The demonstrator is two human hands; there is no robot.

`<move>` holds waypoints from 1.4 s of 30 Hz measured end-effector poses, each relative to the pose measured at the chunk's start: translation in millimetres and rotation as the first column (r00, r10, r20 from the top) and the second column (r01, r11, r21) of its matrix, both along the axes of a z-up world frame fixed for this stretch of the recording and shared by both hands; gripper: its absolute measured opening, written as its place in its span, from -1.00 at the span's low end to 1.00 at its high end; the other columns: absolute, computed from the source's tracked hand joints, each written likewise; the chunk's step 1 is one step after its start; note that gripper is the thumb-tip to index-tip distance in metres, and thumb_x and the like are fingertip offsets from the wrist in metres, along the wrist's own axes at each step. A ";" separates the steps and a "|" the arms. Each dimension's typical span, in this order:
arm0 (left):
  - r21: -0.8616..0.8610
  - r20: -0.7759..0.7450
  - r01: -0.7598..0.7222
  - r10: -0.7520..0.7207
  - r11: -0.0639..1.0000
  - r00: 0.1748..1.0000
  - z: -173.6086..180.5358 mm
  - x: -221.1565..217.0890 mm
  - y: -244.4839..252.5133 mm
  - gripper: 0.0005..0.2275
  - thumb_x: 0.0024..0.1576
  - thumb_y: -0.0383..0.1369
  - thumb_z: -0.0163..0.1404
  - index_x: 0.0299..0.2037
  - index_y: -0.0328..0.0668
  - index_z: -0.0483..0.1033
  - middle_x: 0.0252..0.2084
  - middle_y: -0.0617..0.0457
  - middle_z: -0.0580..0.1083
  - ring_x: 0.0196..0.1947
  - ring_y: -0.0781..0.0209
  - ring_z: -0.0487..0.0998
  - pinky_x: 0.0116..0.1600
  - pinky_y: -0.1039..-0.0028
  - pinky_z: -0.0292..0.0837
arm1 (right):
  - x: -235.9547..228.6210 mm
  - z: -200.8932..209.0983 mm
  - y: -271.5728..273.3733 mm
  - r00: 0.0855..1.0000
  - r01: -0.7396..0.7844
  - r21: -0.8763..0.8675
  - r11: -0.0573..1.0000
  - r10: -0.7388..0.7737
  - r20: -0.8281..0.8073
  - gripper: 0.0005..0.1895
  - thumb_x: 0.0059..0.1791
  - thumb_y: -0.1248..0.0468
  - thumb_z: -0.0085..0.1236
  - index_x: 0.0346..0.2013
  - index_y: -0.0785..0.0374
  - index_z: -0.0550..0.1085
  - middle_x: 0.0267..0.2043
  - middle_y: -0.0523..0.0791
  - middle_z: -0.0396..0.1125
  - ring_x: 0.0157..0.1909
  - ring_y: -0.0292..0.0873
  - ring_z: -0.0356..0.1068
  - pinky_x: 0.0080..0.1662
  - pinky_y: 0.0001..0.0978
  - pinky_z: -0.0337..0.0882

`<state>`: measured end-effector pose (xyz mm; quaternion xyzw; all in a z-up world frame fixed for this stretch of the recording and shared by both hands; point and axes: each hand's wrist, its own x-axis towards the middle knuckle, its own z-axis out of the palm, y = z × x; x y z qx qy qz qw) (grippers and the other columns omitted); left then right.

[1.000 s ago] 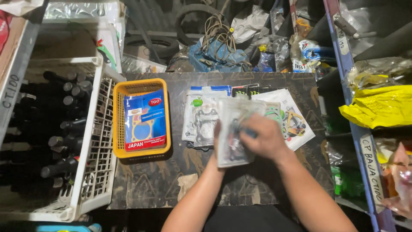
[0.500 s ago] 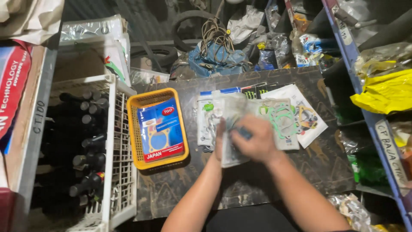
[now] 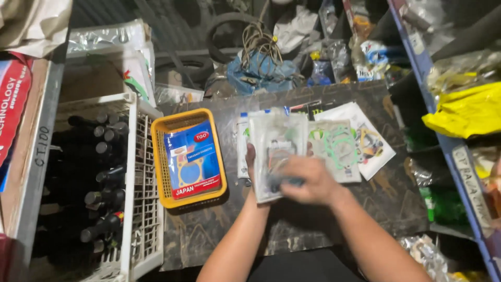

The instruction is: The person wipes the surface of several packaged items, including a blue and red package and white packages, using a dark cloth. The person then places the cleaned packages into a yellow basket.

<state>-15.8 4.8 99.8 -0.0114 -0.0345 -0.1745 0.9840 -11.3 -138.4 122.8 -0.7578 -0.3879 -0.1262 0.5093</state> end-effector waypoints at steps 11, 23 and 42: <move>0.055 -0.102 -0.063 0.068 0.996 0.992 -27.2 3.6 -28.5 -0.09 0.02 0.29 -0.08 0.42 -0.32 0.19 0.31 -0.37 0.33 0.23 -0.37 0.40 0.32 -0.17 0.28 | 15.7 17.1 -41.9 1.000 -0.025 -0.119 0.993 0.026 0.008 -0.86 -0.14 0.22 0.35 -0.35 0.17 0.63 -0.49 -0.05 0.39 -0.45 0.07 0.45 -0.33 -0.15 0.48; 0.243 -0.339 -0.086 0.168 0.966 0.926 -29.0 -16.0 -14.0 -0.15 0.01 0.33 -0.05 0.32 -0.23 0.36 0.24 -0.31 0.42 0.17 -0.28 0.49 0.26 -0.12 0.36 | 24.5 19.7 -4.2 0.981 0.138 -0.220 0.966 -0.104 0.161 -0.75 -0.07 0.07 0.34 -0.21 0.12 0.65 -0.45 -0.09 0.36 -0.41 0.04 0.45 -0.31 -0.17 0.47; -0.041 -0.213 0.123 -0.128 0.992 0.969 -59.8 5.8 57.8 -0.12 0.03 0.32 0.01 0.24 -0.47 0.40 0.19 -0.38 0.45 0.22 -0.34 0.44 0.31 -0.19 0.26 | 2.3 35.1 39.3 0.983 0.173 -0.253 0.952 -0.149 0.111 -0.75 -0.27 0.24 0.45 -0.34 0.21 0.63 -0.48 0.02 0.41 -0.41 0.15 0.46 -0.32 -0.03 0.47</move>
